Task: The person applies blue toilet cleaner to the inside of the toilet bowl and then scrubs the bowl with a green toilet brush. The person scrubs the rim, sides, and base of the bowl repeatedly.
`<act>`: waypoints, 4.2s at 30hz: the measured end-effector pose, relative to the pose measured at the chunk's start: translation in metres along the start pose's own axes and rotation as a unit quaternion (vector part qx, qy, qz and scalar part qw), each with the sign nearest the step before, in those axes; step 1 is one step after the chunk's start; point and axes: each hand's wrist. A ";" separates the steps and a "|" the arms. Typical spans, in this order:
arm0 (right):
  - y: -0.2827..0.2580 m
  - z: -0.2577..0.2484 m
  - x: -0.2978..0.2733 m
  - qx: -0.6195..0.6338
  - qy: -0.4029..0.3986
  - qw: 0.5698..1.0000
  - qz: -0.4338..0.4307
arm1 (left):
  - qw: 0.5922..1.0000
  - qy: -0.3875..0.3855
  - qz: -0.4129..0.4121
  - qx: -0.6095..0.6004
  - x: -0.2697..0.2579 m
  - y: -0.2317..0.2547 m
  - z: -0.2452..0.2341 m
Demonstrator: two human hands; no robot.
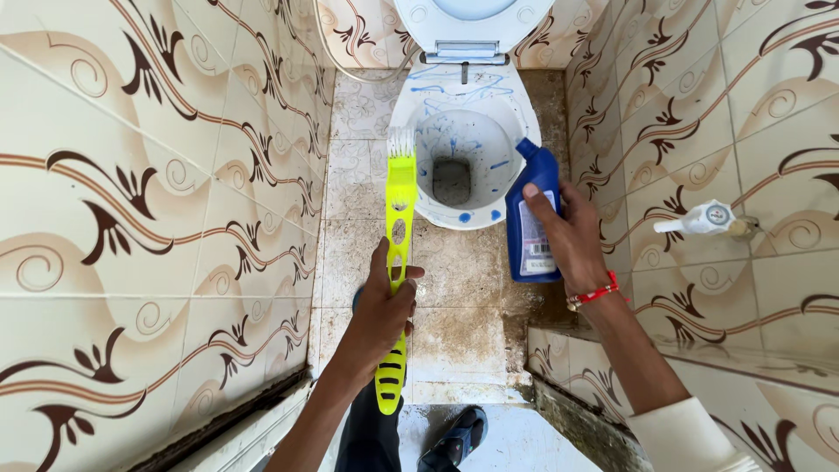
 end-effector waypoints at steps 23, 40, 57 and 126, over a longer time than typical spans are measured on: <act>0.015 0.019 -0.035 -0.336 -0.137 0.932 -0.005 | 0.996 0.046 0.007 -0.070 -0.038 -0.036 0.005; -0.065 0.115 0.195 -0.528 -0.168 0.832 -0.017 | 0.996 0.064 0.014 -0.054 -0.002 -0.010 -0.019; -0.029 0.151 0.319 -0.607 -0.147 0.780 -0.037 | 0.998 0.035 -0.045 -0.027 0.056 0.021 -0.045; 0.033 0.013 0.322 -0.753 -0.087 0.651 -0.040 | 0.997 -0.020 -0.069 0.019 0.055 -0.008 0.001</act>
Point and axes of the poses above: each hand's wrist, its own x-axis towards the middle knuckle, its own z-axis out of the palm, y = z × x, and after that the axes turned 2 degrees about -x, right-handed
